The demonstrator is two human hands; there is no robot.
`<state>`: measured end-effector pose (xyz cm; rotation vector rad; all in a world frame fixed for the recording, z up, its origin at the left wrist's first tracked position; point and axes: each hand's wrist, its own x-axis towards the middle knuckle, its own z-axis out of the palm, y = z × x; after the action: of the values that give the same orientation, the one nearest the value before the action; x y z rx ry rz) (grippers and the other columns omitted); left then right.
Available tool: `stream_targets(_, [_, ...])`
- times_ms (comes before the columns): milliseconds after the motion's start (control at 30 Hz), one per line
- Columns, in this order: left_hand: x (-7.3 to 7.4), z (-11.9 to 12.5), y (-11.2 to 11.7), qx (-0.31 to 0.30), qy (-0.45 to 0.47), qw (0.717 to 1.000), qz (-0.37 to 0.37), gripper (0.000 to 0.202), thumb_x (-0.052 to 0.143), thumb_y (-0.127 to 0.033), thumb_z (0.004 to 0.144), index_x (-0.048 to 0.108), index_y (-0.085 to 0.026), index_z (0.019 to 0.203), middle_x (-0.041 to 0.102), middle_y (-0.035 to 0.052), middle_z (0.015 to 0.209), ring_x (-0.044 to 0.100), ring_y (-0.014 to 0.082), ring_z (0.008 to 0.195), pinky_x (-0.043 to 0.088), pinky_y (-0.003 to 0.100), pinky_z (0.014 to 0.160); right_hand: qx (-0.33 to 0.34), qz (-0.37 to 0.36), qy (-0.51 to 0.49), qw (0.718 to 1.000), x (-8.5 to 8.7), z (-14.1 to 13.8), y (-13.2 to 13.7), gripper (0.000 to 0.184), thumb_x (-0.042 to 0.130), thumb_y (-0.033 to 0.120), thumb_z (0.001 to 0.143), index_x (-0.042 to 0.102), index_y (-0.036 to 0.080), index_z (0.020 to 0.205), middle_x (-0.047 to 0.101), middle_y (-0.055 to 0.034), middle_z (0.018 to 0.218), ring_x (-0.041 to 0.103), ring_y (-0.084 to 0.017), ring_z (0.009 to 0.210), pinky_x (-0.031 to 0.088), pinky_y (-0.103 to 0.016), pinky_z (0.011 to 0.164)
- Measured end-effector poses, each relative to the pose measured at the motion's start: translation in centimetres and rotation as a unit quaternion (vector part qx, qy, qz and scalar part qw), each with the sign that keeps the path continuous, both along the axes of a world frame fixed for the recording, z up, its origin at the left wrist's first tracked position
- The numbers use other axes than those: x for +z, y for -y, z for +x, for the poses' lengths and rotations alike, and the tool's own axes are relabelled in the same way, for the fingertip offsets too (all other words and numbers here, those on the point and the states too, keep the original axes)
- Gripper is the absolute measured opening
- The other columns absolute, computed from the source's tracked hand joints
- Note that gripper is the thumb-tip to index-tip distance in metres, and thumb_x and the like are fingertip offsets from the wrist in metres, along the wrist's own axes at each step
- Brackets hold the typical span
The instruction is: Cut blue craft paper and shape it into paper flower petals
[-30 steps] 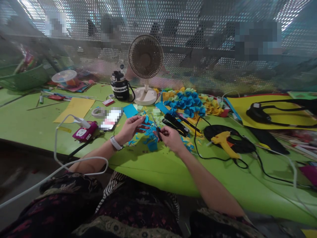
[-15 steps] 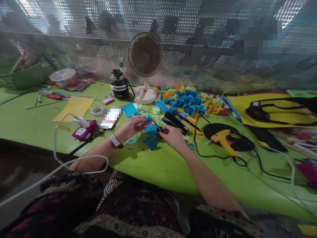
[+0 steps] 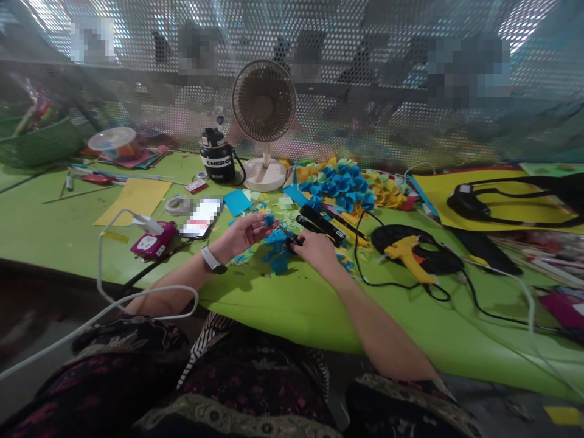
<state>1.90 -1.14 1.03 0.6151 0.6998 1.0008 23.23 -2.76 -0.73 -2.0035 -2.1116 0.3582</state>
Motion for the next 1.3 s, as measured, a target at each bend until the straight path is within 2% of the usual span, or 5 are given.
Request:
stream_targets(367, [-0.6, 0.5, 0.2, -0.009, 0.003, 1.000, 0.030, 0.022, 0.053, -0.017, 0.089, 0.072, -0.009, 0.096, 0.078, 0.0147, 0.096, 0.075, 0.0206, 0.093, 0.055, 0.038, 0.100, -0.020, 0.048, -0.179, 0.983, 1.7, -0.2, 1.1, 0.018, 0.067, 0.038, 0.079, 0.067, 0.020, 0.078, 0.070, -0.0036, 0.071, 0.061, -0.018, 0.065, 0.038, -0.029, 0.061])
stream_targets(600, [-1.4, 1.3, 2.4, 0.004, -0.069, 0.964, 0.257, 0.026, 0.069, -0.032, 0.087, 0.072, -0.017, 0.108, 0.074, 0.0110, 0.117, 0.068, 0.0247, 0.114, 0.048, 0.040, 0.107, 0.010, -0.176, -0.548, 0.818, 2.6, -1.9, 2.8, 0.036, 0.064, 0.053, 0.076, 0.064, 0.018, 0.081, 0.071, -0.0048, 0.068, 0.052, -0.011, 0.042, 0.035, -0.024, 0.044])
stream_targets(733, [-1.0, 1.4, 3.5, 0.002, -0.142, 0.930, 0.339, 0.027, 0.064, -0.034, 0.093, 0.071, -0.021, 0.116, 0.071, 0.0084, 0.123, 0.064, 0.0221, 0.118, 0.046, 0.036, 0.108, 0.020, -0.197, -0.598, 0.777, 2.3, -2.7, 3.1, 0.033, 0.068, 0.050, 0.071, 0.063, 0.018, 0.078, 0.072, -0.0049, 0.069, 0.054, -0.011, 0.044, 0.039, -0.024, 0.044])
stream_targets(900, [-0.7, 1.4, 4.0, 0.002, -0.174, 0.913, 0.368, 0.027, 0.061, -0.029, 0.095, 0.071, -0.022, 0.119, 0.070, 0.0080, 0.126, 0.062, 0.0234, 0.121, 0.044, 0.036, 0.110, 0.010, -0.126, -0.587, 0.800, 2.0, -3.0, 3.2, 0.032, 0.068, 0.050, 0.066, 0.058, 0.020, 0.070, 0.066, -0.0019, 0.063, 0.050, -0.009, 0.042, 0.038, -0.023, 0.042])
stream_targets(1300, [-2.3, 1.6, 2.4, 0.019, -0.166, 0.944, 0.285, 0.032, 0.078, -0.022, 0.081, 0.071, -0.018, 0.112, 0.072, 0.0044, 0.096, 0.066, 0.0141, 0.091, 0.052, 0.025, 0.084, 0.103, 0.141, -0.261, 0.949, 2.2, -2.1, 3.8, 0.024, 0.050, 0.039, 0.084, 0.062, 0.020, 0.073, 0.063, -0.0025, 0.062, 0.054, -0.015, 0.055, 0.045, -0.029, 0.060])
